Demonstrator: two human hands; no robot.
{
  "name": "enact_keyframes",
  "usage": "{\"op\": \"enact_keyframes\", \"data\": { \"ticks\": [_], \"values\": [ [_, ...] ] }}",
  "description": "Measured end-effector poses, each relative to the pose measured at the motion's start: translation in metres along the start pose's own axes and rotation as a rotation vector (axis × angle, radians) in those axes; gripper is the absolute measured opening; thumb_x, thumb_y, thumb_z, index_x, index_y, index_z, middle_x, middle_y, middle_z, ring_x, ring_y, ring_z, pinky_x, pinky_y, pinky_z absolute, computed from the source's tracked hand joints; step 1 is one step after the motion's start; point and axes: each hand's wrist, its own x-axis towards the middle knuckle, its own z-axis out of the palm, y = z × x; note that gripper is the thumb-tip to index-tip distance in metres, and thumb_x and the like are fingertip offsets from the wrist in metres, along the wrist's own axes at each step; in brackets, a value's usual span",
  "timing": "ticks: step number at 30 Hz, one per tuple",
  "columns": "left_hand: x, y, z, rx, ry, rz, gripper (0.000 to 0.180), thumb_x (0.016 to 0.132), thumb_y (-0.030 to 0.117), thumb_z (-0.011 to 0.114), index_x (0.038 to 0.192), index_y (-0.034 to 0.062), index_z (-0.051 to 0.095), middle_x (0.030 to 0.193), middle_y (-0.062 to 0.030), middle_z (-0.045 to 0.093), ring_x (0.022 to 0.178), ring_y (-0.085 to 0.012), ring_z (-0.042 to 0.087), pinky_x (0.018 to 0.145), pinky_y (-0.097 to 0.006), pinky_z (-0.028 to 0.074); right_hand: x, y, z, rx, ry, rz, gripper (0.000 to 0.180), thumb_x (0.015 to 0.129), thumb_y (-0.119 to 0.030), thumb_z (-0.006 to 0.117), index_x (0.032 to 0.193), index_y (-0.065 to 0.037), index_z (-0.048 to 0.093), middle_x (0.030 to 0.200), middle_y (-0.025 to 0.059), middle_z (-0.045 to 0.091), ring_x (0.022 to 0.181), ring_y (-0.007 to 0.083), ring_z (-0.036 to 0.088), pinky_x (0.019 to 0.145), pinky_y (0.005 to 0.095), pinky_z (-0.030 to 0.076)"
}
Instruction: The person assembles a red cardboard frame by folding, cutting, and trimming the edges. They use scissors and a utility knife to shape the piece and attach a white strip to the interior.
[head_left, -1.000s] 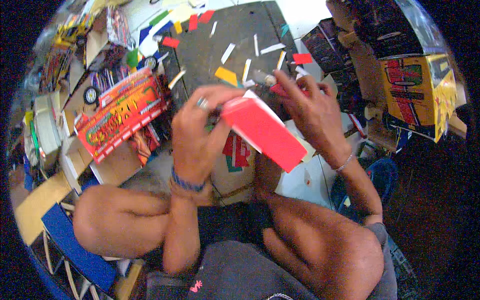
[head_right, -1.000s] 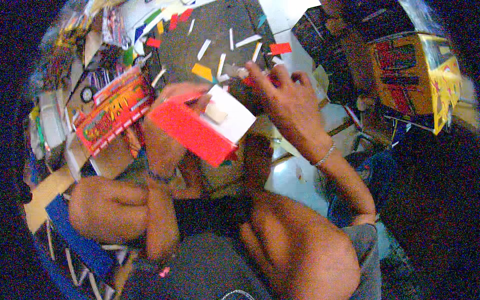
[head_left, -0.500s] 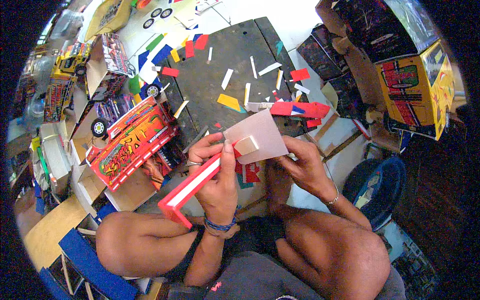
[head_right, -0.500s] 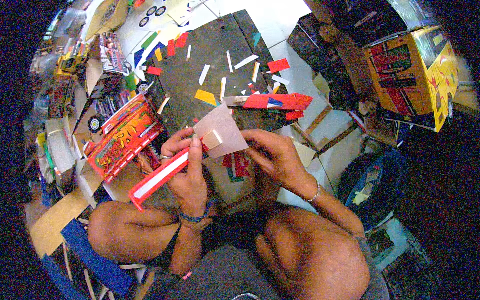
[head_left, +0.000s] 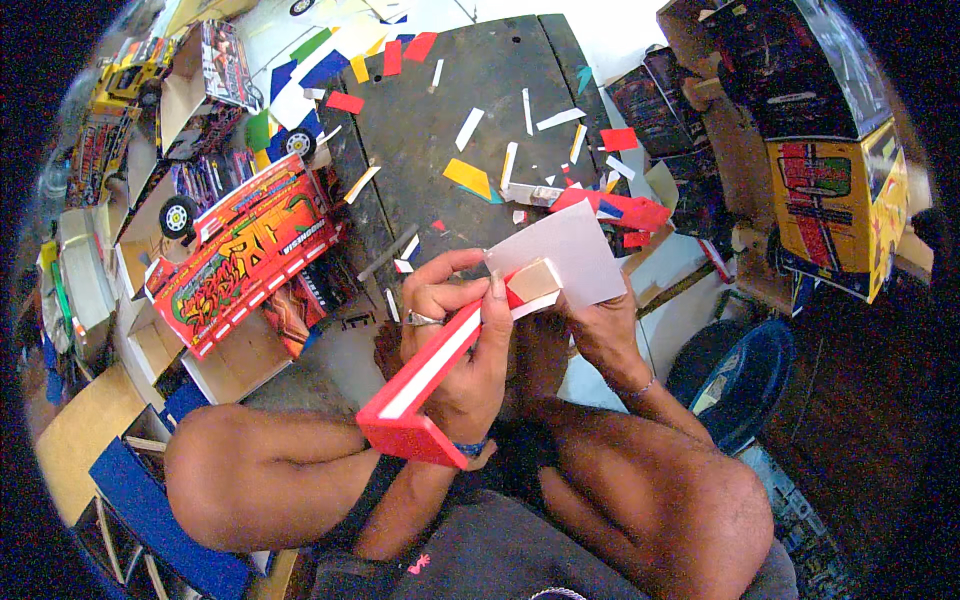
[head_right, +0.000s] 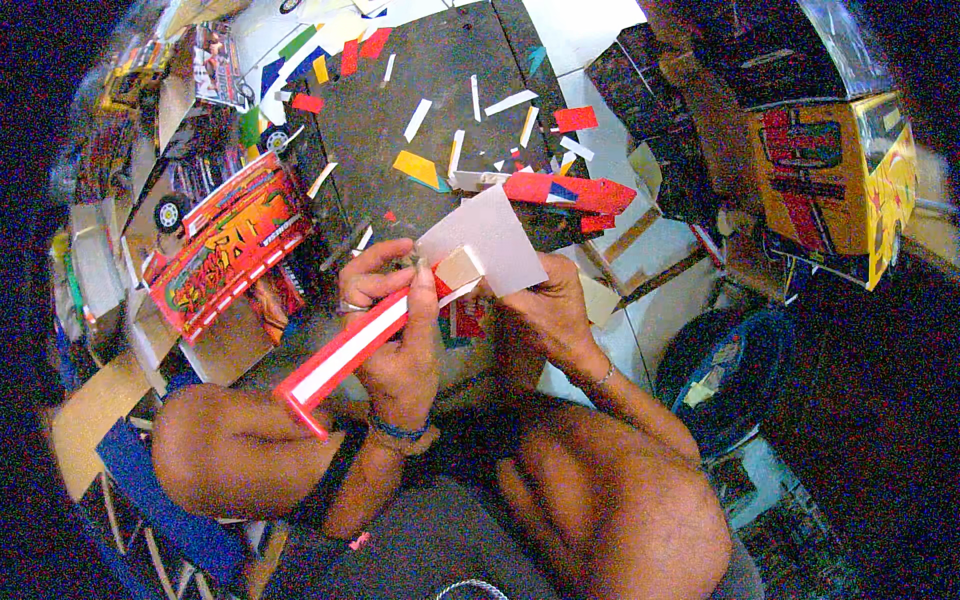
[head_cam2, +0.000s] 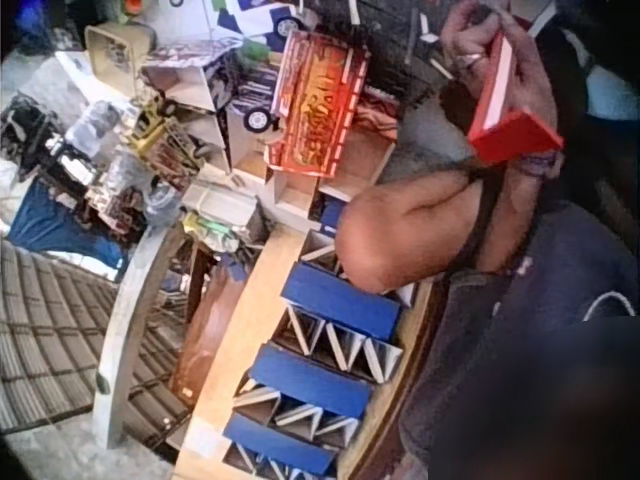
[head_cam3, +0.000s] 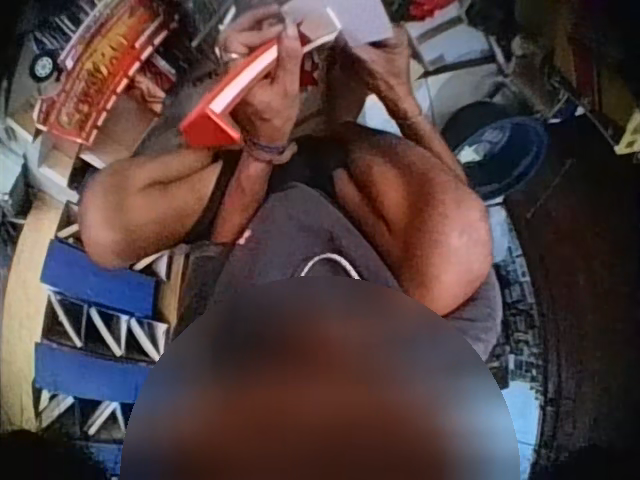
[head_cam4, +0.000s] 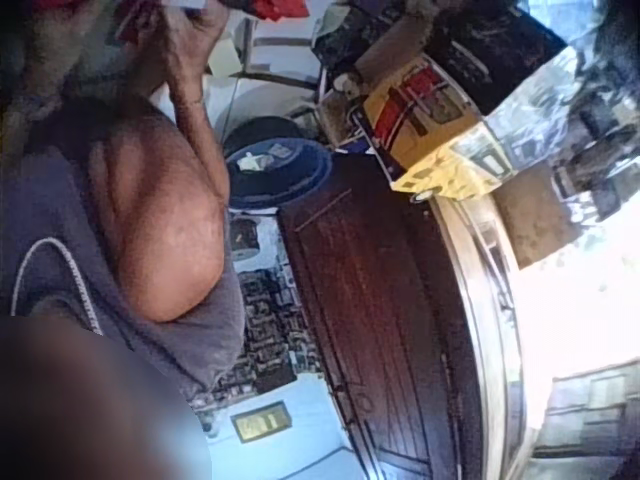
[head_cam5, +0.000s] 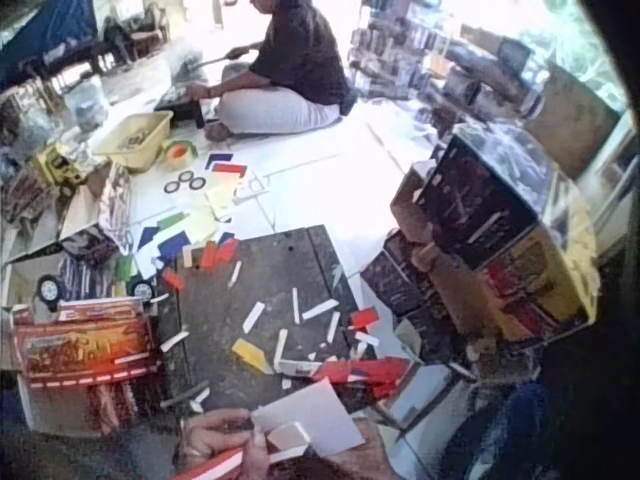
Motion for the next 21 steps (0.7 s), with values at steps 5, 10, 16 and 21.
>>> {"op": "enact_keyframes", "data": {
  "ticks": [5, 10, 16, 21],
  "values": [
    [-0.002, -0.003, 0.001, -0.031, 0.023, 0.077, 0.014, 0.093, 0.007, 0.068, 0.097, 0.0021, 0.056, 0.13, -0.0229, 0.058, 0.113, -0.0256, 0.059, 0.1, -0.038, 0.046, -0.004, -0.003, 0.008, 0.137, 0.023, 0.032, 0.013, 0.088, -0.007, 0.074, 0.099, -0.001, 0.075, 0.09, 0.0023, 0.075, 0.08, 0.008, 0.067, 0.071, 0.0279, 0.054],
    [-0.003, -0.006, 0.002, 0.09, 0.042, 0.221, 0.016, 0.091, 0.005, 0.07, 0.097, 0.0036, 0.055, 0.132, -0.0273, 0.057, 0.115, -0.0328, 0.06, 0.093, -0.038, 0.051, -0.002, -0.009, 0.015, -0.061, -0.043, -0.085, 0.014, 0.092, -0.007, 0.071, 0.104, 0.0, 0.074, 0.095, 0.0035, 0.074, 0.082, 0.0077, 0.066, 0.072, 0.026, 0.053],
    [-0.006, -0.009, 0.008, 0.215, 0.077, 0.338, 0.022, 0.087, 0.005, 0.074, 0.101, 0.0024, 0.058, 0.142, -0.0319, 0.048, 0.09, -0.0273, 0.068, 0.076, -0.033, 0.058, -0.003, -0.017, 0.023, -0.008, -0.036, -0.032, 0.016, 0.097, -0.013, 0.068, 0.106, -0.001, 0.071, 0.089, 0.0019, 0.072, 0.078, 0.0067, 0.064, 0.069, 0.0233, 0.052],
    [-0.012, -0.009, 0.008, 0.246, -0.11, 0.471, 0.042, 0.088, 0.011, 0.074, 0.123, -0.0002, 0.056, 0.144, -0.0342, 0.045, 0.103, -0.0354, 0.064, 0.084, -0.038, 0.057, 0.007, -0.025, 0.025, 0.022, 0.004, -0.048, 0.017, 0.098, -0.015, 0.066, 0.107, -0.001, 0.068, 0.09, 0.001, 0.07, 0.083, 0.0065, 0.062, 0.074, 0.0235, 0.052]
  ]
}}
